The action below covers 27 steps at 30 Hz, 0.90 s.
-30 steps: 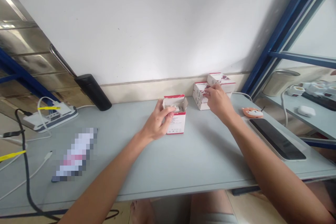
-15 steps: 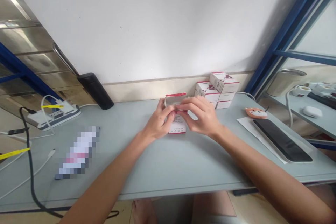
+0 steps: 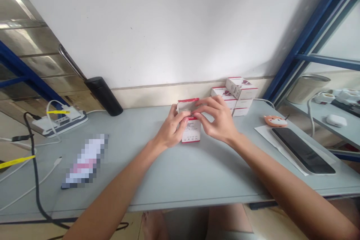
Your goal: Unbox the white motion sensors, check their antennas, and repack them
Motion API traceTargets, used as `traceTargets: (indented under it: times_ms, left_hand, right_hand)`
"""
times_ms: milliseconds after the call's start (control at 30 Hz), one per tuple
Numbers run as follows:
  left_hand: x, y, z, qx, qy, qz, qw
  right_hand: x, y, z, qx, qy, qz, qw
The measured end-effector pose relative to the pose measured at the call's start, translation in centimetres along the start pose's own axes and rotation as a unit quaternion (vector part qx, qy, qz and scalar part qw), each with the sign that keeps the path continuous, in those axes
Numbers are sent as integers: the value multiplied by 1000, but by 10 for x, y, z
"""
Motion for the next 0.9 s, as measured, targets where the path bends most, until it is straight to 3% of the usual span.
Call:
traceTargets:
  times_ms: [133, 433, 667, 900]
  left_hand:
    - [1, 0, -2, 0, 9, -10, 1000]
    - [0, 0, 0, 8, -7, 1, 1000]
    - [-1, 1, 1, 23, -16, 1, 1000]
    - [-1, 2, -6, 64, -15, 2, 998]
  right_hand:
    - [0, -1, -3, -34, -26, 12, 999]
    - [4, -4, -5, 0, -36, 39, 999]
    - [3, -1, -2, 13, 39, -21, 999]
    - [4, -2, 5, 36, 78, -21, 996]
Point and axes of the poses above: each hand's wrist, its own x-axis towards the middle knuckle, its own y-axis out of the palm, z = x × y, the point moved 2 cm from there along x, towards the middle knuckle, and after that the axes turned 1 degree about z, right-handed, at the moved point
